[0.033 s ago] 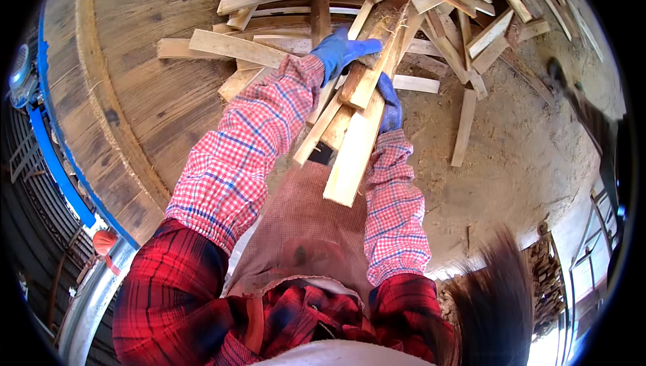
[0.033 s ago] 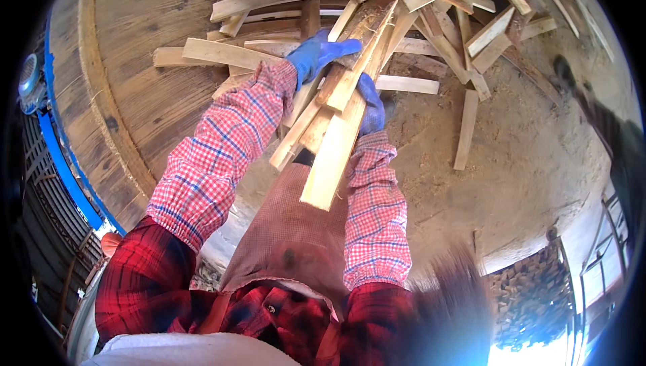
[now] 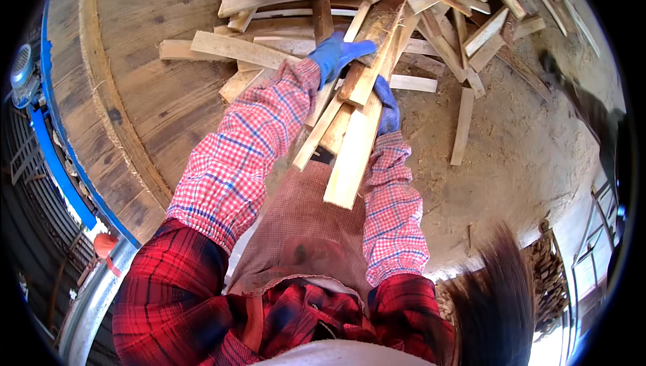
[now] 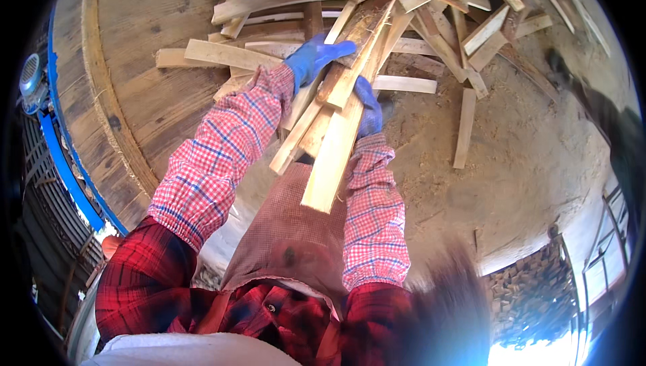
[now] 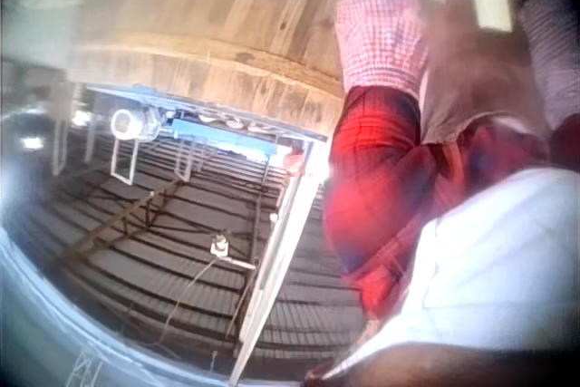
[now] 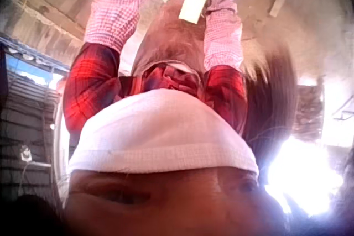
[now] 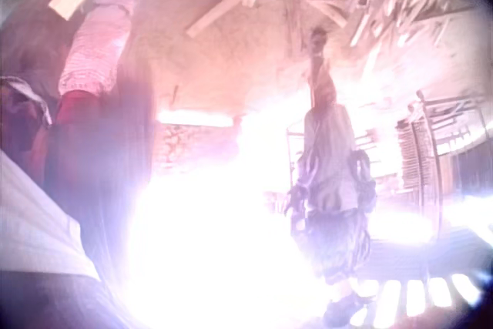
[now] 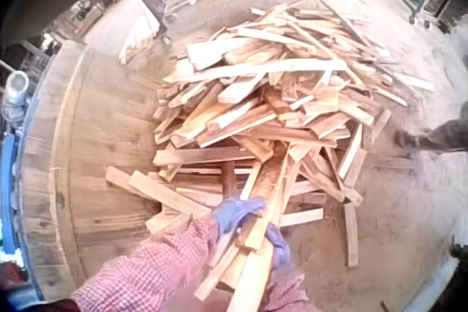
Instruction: The person picks up wooden planks from a large pile on the floor and stacks them onto a blue metal rack. They repeatedly gather handfuls of wood, lift them, and place them in an organized stack while another worker is visible in the background.
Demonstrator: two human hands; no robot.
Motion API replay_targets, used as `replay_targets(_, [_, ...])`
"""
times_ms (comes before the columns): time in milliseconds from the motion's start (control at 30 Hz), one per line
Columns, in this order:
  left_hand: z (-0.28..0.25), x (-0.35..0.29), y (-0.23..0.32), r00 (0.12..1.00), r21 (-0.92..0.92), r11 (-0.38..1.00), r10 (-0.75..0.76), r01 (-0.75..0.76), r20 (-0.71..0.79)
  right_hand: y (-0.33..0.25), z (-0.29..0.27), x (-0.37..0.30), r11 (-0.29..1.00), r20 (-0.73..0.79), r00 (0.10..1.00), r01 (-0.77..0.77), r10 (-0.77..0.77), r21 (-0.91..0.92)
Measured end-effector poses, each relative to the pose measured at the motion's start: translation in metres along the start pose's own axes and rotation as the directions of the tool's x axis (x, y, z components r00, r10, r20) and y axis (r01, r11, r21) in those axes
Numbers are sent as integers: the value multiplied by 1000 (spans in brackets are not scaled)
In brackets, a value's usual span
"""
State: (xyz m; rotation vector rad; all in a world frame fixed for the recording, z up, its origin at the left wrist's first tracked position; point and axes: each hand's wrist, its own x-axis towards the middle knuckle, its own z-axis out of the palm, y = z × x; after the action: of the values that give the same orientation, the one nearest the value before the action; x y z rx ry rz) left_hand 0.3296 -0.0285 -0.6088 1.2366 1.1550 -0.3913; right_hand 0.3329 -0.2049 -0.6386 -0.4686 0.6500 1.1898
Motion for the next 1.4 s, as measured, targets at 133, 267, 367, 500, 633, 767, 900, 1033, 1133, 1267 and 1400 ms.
replay_targets(133, [-14, 8, -27, 986, -86, 991, 115, -105, 122, 12, -5, -7, 975, 184, 968, 193, -171, -110])
replay_targets(267, [4, -48, -52, 973, -171, 984, 75, -38, 217, 22, -15, -49, 992, 205, 976, -88, 69, 87])
replay_targets(367, [8, -85, -84, 973, -155, 977, 169, -145, 155, 67, -46, -86, 985, -44, 987, 153, -156, -78])
replay_targets(500, [12, -170, -122, 973, -150, 987, 87, -56, 213, 101, -43, -177, 1000, -15, 1000, 6, -6, 24])
replay_targets(633, [46, -261, -133, 966, -194, 981, 19, 32, 257, 128, -26, -284, 993, -94, 994, -47, 57, 108])
replay_targets(767, [95, -296, -176, 890, -185, 952, -142, 242, 433, 125, -29, -365, 980, -351, 929, -50, 116, 194])
replay_targets(900, [151, -318, -249, 857, -219, 896, -260, 386, 445, 130, -99, -414, 991, -368, 926, -33, 79, 129])
replay_targets(1033, [200, -303, -294, 747, -53, 859, -411, 510, 523, 125, -184, -437, 997, -451, 890, -67, 71, 24])
replay_targets(1133, [244, -258, -297, 710, 41, 890, -389, 454, 587, 77, -240, -410, 981, -435, 880, -190, 190, 46])
replay_targets(1267, [298, -211, -311, 608, 60, 739, -594, 671, 526, 73, -282, -378, 875, -345, 931, 261, -117, 408])
replay_targets(1400, [319, -213, -335, 659, 94, 803, -543, 588, 520, 84, -323, -380, 855, -325, 931, 299, -164, 423])
